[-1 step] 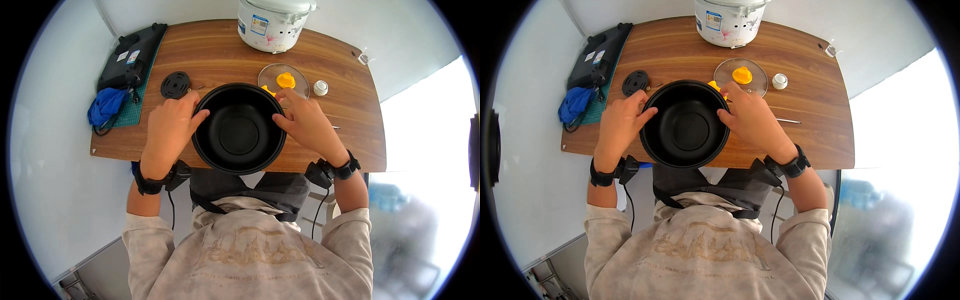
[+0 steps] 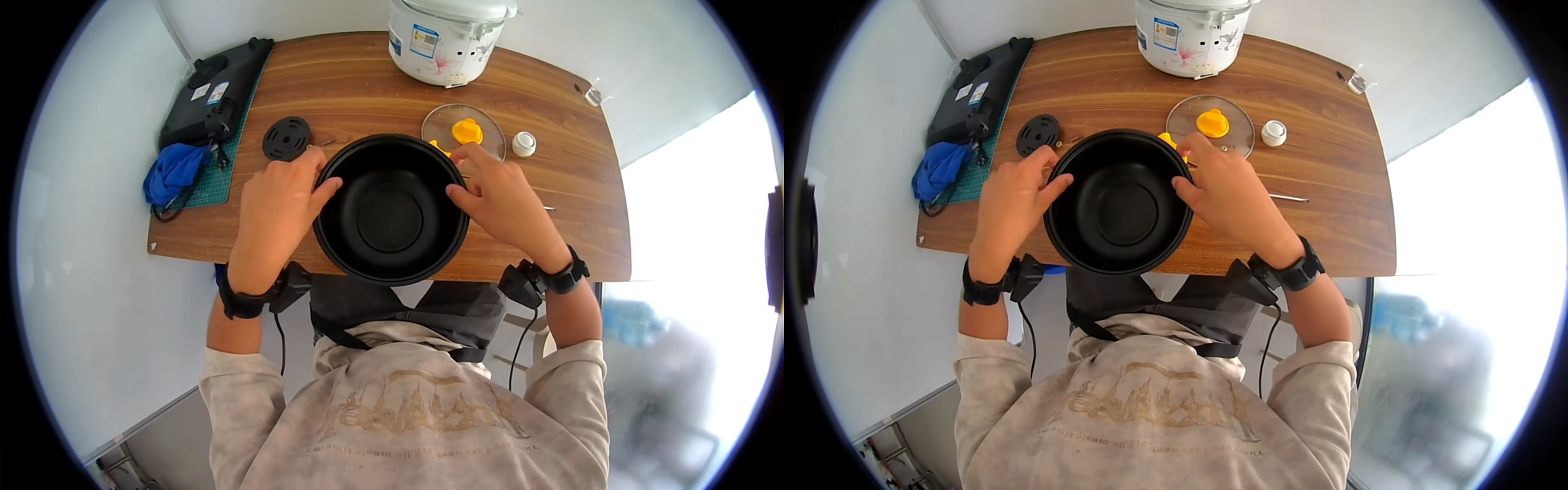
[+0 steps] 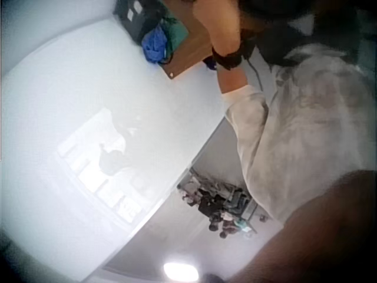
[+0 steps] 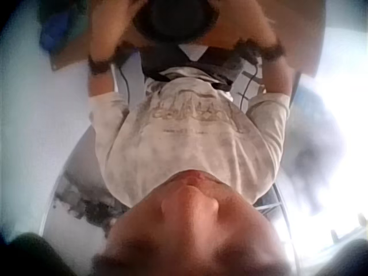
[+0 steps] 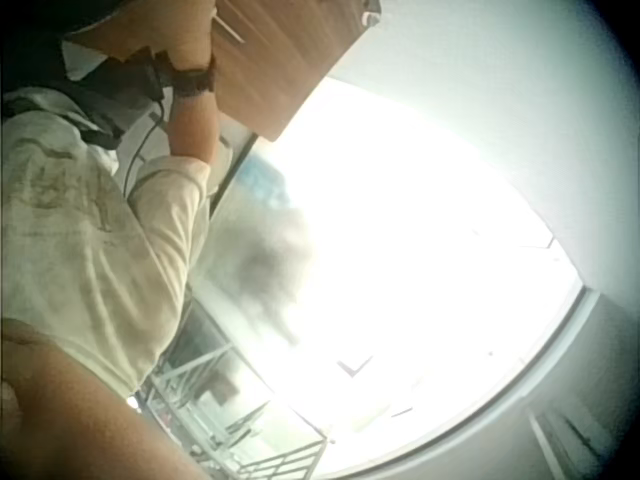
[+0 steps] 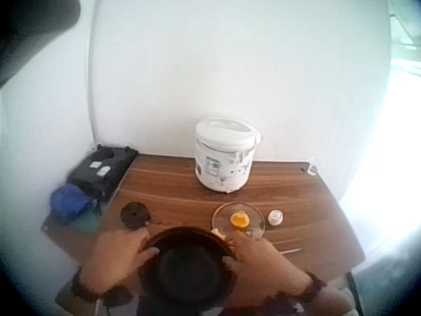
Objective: The person disassembles a yellow kettle by removing screws and a base cover, then reassembles it by placing the cover back and tightening the screws with a screwdriver.
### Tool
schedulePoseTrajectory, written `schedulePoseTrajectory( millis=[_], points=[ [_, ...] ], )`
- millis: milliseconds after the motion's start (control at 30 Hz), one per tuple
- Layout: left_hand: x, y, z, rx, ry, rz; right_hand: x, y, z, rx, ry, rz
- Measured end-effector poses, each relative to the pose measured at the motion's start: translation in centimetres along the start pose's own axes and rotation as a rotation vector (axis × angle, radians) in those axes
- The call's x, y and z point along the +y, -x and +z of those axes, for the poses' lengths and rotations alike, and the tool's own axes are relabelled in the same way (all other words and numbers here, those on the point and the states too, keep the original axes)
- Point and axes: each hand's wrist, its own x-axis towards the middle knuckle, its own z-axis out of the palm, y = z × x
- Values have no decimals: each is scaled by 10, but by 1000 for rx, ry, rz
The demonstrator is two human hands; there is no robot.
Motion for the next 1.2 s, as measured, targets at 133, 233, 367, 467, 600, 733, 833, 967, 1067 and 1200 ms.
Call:
schedulePoseTrajectory(
  millis=[133, 233, 367, 467, 600, 733, 833, 967, 1067, 1200],
  points=[
    [-5, -10, -17, -127, 158, -42, -3, -2, -9, -7, -109, 53],
    [-8, -17, -27, -171, 389, -42, 0, -6, -15, -16, -235, 131],
    [-4, -26, -36, -291, 674, -135, 6, -8, -15, -31, -411, 259],
    [-1, -32, -35, -294, 719, -61, 19, -10, -11, -36, -559, 295],
    [-8, -42, -24, -301, 887, 33, 35, -19, -10, -95, -781, 321],
    [-12, -50, -16, -311, 971, 42, 37, -25, -10, -100, -826, 317],
    [-14, -51, -17, -329, 987, 32, 38, -28, -7, -87, -849, 315],
    [-16, -55, -12, -340, 1047, 3, 38, -28, -3, 0, -847, 360],
    [-9, -53, -13, -289, 1098, -53, 51, -31, -2, 8, -906, 333],
    [-8, -50, -10, -245, 1143, -29, 47, -31, 0, 59, -1006, 343]
  ],
)
